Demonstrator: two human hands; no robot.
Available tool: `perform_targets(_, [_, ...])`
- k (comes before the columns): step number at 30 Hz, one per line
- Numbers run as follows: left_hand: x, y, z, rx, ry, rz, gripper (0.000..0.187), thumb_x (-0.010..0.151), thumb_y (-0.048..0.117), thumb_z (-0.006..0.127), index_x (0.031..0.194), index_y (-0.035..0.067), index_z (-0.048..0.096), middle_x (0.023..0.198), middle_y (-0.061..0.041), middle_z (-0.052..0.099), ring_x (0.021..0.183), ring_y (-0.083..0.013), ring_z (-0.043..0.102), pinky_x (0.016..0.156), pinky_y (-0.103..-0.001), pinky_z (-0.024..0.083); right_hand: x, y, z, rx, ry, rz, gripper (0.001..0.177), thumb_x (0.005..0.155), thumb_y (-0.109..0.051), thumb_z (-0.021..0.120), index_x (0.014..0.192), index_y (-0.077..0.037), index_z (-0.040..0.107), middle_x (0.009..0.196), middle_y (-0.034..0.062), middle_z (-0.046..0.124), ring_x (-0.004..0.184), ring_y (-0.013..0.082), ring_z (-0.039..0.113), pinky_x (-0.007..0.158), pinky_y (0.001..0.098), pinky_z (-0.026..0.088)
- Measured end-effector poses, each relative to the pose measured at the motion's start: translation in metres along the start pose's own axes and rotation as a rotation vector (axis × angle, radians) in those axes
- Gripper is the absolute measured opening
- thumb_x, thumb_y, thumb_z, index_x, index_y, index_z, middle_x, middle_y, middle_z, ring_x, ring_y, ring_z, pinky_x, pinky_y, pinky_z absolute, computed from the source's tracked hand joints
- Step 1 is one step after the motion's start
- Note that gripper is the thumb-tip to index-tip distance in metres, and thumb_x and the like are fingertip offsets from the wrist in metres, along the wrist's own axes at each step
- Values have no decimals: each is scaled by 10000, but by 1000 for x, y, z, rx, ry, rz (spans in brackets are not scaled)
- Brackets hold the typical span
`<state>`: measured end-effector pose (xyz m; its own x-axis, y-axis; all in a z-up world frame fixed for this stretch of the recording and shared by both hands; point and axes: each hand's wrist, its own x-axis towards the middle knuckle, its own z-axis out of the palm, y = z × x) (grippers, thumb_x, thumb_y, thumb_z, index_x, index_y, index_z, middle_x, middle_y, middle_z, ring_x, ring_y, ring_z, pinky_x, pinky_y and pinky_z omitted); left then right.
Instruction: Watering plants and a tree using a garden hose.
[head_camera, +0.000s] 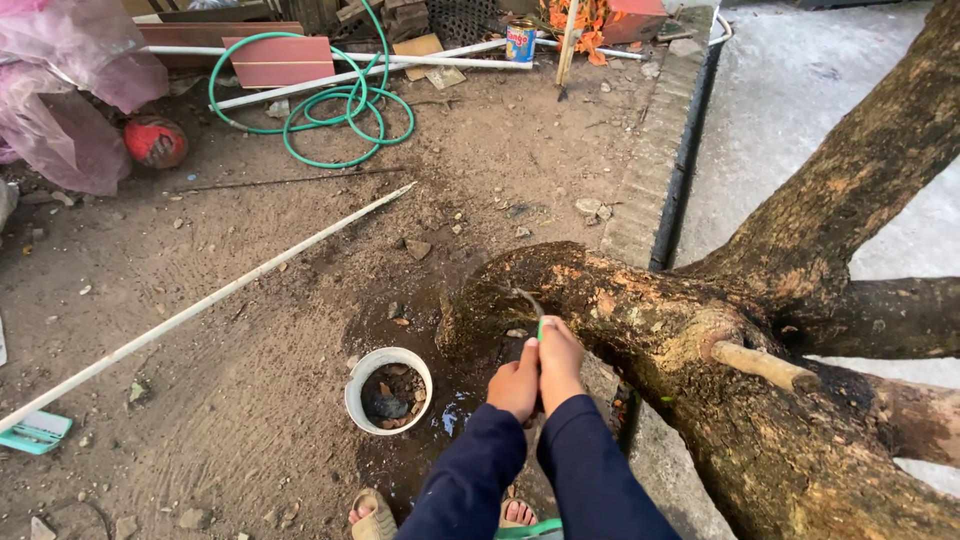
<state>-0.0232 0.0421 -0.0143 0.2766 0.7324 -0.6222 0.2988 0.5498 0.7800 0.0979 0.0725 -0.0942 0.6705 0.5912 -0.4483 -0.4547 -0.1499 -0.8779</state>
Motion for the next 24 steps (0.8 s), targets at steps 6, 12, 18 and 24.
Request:
perform_targets(6, [-16,18,17,-3,-56,-32,733,956,701,429,883,30,715,729,-126,688,492,-222,602,479,-390,471,-19,-42,-12,-55,159,148,269,992,-205,634,1201,-74,741,1068,-25,672,877,104,584,744,297,494])
perform_targets(12, [6,-14,36,36,-35,-14,766,945,693,433,895,-3,750,792,-162,732,582,-254,667,569,-398,526,-1,-12,-38,38,72,90,271,992,-196,627,1183,-54,757,1006,-19,672,823,94,540,707,290,480])
perform_targets(18, [18,-33,45,137,39,28,829,940,724,411,940,-16,783,912,-188,770,844,-285,748,798,-367,556,1,-4,-43,-20,103,124,244,983,-186,646,1155,-67,771,943,-18,654,762,104,527,666,302,473])
perform_targets(24, [-2,-19,43,77,-2,-22,798,943,700,418,943,-21,758,865,-177,757,709,-270,735,685,-392,573,-2,-8,-46,-6,68,105,252,991,-182,610,1152,-50,752,969,-5,688,796,115,581,691,295,500])
